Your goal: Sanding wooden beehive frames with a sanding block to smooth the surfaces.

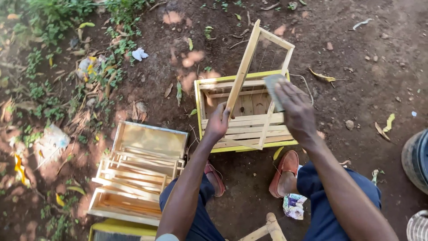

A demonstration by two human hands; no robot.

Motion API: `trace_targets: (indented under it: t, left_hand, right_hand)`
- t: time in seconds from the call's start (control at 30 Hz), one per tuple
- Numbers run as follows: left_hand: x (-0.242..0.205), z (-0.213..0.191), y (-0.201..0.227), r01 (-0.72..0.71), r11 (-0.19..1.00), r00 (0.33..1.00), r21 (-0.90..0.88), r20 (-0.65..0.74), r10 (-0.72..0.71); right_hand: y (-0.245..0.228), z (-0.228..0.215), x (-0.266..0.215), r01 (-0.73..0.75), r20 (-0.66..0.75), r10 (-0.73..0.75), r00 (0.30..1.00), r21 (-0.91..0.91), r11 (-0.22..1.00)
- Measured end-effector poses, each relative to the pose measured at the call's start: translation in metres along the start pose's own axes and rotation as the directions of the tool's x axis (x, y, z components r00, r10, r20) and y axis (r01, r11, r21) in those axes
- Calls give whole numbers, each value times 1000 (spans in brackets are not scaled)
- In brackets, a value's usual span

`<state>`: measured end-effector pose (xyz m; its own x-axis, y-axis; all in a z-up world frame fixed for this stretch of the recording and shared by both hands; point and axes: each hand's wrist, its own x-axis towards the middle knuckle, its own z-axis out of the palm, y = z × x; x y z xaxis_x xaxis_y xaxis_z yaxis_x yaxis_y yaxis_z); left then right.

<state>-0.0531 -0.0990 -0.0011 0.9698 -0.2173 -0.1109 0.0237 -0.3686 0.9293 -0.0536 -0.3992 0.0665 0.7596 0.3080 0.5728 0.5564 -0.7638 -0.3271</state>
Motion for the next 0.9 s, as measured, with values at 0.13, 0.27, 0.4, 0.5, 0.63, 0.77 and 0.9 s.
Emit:
trace_targets:
  t: [0.13, 0.27, 0.4, 0.5, 0.63, 0.77, 0.9]
  left_hand:
    - [-5, 2, 32, -16, 1000, 1000, 24, 27, 15]
    - [-25, 2, 67, -55, 981, 998, 185, 17, 53]
    - [-42, 15, 58, -308, 885, 939, 349, -40, 343]
    - [-37, 20, 28, -436, 681, 830, 588, -31, 558]
    - [-35, -2, 27, -488, 586, 775, 647, 12, 632]
    - [-49, -6, -5, -503, 533, 791, 680, 115, 600]
    - [-59, 6, 8, -509, 619, 861, 598, 340, 379]
  right_hand:
    - [-38, 50, 3, 106, -30, -112, 993, -152, 983]
    - [-78, 53, 21, 173, -18, -177, 984, -126, 977]
    - [-22, 37, 52, 141, -123, -202, 972, -381, 914]
    - [-10, 49, 40, 117, 3, -134, 991, -504, 856]
    - [-59, 85, 4, 234, 157, -200, 967, -242, 942]
    - [67, 53, -7, 165, 139, -117, 983, -417, 894]
    - [134, -14, -22, -254, -79, 247, 966, -479, 841]
